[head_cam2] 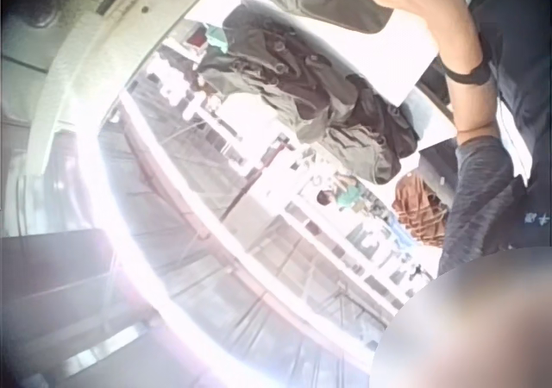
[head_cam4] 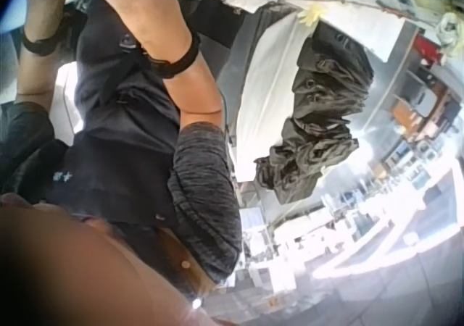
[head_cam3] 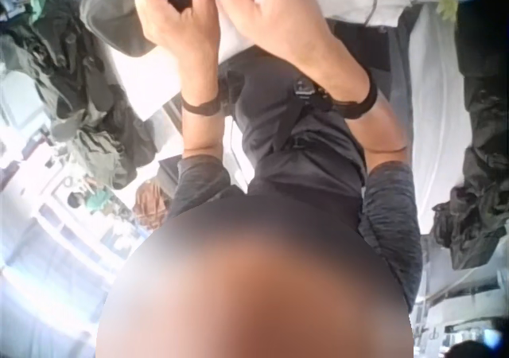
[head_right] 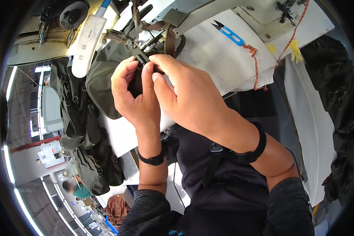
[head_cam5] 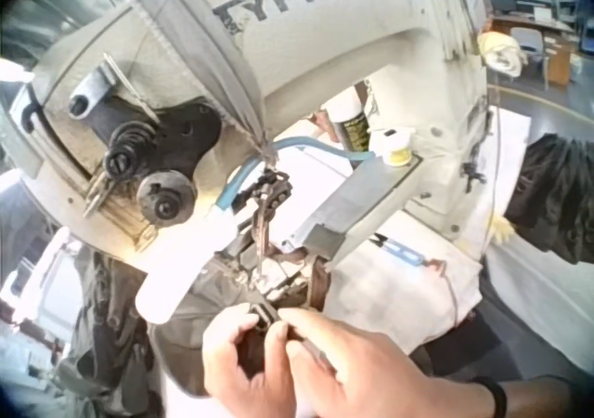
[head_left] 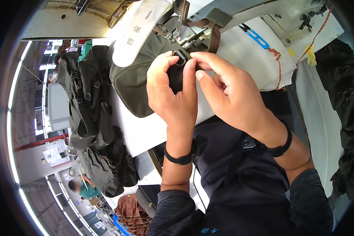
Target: Using an industrial sewing machine to construct or repair heavy canvas bags.
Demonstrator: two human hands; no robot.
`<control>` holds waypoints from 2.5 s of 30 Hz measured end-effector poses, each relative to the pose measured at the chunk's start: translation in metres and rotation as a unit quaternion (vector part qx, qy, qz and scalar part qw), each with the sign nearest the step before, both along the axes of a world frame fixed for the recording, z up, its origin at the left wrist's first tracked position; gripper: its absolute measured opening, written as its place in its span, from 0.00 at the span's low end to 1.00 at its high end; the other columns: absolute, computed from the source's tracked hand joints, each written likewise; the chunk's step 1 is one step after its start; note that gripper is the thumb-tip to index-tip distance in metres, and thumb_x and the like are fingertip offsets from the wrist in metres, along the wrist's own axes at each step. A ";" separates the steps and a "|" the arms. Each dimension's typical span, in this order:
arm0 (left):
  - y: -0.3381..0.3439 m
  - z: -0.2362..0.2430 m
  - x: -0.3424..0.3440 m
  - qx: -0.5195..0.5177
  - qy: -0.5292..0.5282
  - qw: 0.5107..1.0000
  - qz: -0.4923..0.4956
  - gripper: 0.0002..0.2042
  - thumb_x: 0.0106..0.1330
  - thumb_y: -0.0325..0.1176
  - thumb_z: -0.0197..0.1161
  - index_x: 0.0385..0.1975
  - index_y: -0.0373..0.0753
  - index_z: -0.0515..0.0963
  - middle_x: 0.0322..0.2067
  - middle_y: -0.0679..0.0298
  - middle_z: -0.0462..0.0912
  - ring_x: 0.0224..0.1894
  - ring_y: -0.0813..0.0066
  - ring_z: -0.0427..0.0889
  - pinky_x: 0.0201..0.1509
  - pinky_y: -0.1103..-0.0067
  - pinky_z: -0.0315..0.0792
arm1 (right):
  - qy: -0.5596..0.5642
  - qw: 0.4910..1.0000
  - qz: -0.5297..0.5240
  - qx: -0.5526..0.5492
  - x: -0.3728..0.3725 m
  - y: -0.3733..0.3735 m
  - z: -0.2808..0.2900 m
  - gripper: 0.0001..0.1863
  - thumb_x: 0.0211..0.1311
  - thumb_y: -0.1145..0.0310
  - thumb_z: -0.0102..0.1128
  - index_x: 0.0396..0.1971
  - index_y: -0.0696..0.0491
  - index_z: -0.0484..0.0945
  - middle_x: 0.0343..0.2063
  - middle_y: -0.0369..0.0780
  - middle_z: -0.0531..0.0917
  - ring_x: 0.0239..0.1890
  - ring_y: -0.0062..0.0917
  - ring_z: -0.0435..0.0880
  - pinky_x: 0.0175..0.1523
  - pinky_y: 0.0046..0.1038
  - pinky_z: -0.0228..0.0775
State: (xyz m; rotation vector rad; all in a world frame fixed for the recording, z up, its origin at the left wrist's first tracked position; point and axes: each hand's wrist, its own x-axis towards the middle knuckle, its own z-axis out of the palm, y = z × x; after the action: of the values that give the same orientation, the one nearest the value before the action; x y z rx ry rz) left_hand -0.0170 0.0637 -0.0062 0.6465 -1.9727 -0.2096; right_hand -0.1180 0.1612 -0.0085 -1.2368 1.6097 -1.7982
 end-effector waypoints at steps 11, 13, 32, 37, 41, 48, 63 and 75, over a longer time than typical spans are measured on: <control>-0.004 -0.007 -0.001 0.091 0.074 0.993 -0.013 0.11 0.64 0.22 0.73 0.44 0.32 0.82 0.44 0.57 0.88 0.44 0.73 0.87 0.52 0.76 0.81 | -0.188 0.978 -0.050 -0.078 -0.028 -0.013 -0.033 0.19 0.64 0.76 0.52 0.54 0.60 0.78 0.46 0.42 0.88 0.48 0.23 0.84 0.48 0.24 0.74; -0.002 -0.004 -0.001 0.114 0.063 0.991 -0.012 0.10 0.65 0.24 0.73 0.44 0.34 0.82 0.45 0.58 0.88 0.46 0.73 0.86 0.51 0.76 0.81 | -0.181 0.979 -0.002 -0.093 -0.030 -0.025 -0.045 0.19 0.63 0.76 0.53 0.53 0.59 0.81 0.46 0.41 0.88 0.50 0.25 0.83 0.50 0.26 0.74; 0.013 0.001 0.000 0.175 0.097 0.979 -0.036 0.04 0.70 0.23 0.67 0.40 0.32 0.81 0.48 0.54 0.87 0.44 0.77 0.86 0.49 0.79 0.82 | -0.208 0.960 0.179 -0.058 -0.030 -0.022 -0.034 0.12 0.68 0.71 0.68 0.48 0.59 0.87 0.35 0.33 0.86 0.39 0.13 0.79 0.45 0.20 0.72; 0.011 0.007 -0.002 0.188 0.098 0.976 -0.047 0.03 0.71 0.22 0.65 0.40 0.31 0.79 0.49 0.51 0.86 0.44 0.76 0.86 0.49 0.79 0.82 | -0.245 0.955 0.150 -0.069 -0.023 -0.026 -0.025 0.11 0.66 0.70 0.69 0.44 0.58 0.88 0.28 0.27 0.81 0.31 0.09 0.72 0.36 0.18 0.64; 0.006 0.005 -0.005 0.169 0.090 0.981 -0.028 0.03 0.71 0.23 0.65 0.40 0.31 0.79 0.48 0.51 0.86 0.42 0.75 0.86 0.46 0.79 0.82 | -0.266 0.948 0.160 -0.066 -0.026 -0.031 -0.024 0.12 0.66 0.70 0.69 0.45 0.61 0.87 0.30 0.28 0.82 0.34 0.09 0.74 0.39 0.18 0.67; 0.000 -0.005 -0.011 0.124 0.107 0.986 -0.024 0.04 0.70 0.23 0.65 0.39 0.33 0.77 0.47 0.51 0.86 0.41 0.69 0.88 0.43 0.77 0.83 | -0.288 0.943 0.151 -0.066 -0.025 -0.031 -0.020 0.13 0.67 0.72 0.68 0.48 0.63 0.86 0.34 0.31 0.84 0.37 0.10 0.77 0.43 0.18 0.70; -0.009 0.000 -0.017 0.096 0.074 0.992 0.019 0.05 0.74 0.25 0.62 0.38 0.31 0.75 0.48 0.52 0.86 0.35 0.81 0.82 0.38 0.84 0.78 | -0.307 0.942 0.129 -0.030 -0.024 -0.037 -0.011 0.10 0.68 0.71 0.66 0.45 0.59 0.85 0.35 0.29 0.81 0.39 0.09 0.74 0.46 0.17 0.67; -0.038 0.014 -0.021 0.093 0.017 0.995 0.043 0.05 0.72 0.25 0.63 0.36 0.29 0.77 0.35 0.56 0.88 0.35 0.75 0.87 0.40 0.78 0.81 | -0.291 0.948 0.126 -0.019 -0.028 -0.044 -0.003 0.11 0.67 0.68 0.65 0.44 0.59 0.86 0.27 0.25 0.78 0.30 0.07 0.65 0.35 0.17 0.56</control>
State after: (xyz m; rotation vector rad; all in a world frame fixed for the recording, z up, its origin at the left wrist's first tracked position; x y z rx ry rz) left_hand -0.0383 0.0257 0.0079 0.8415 -1.9023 -0.3531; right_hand -0.1456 0.1169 -0.0120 -0.7708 1.0396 -1.8041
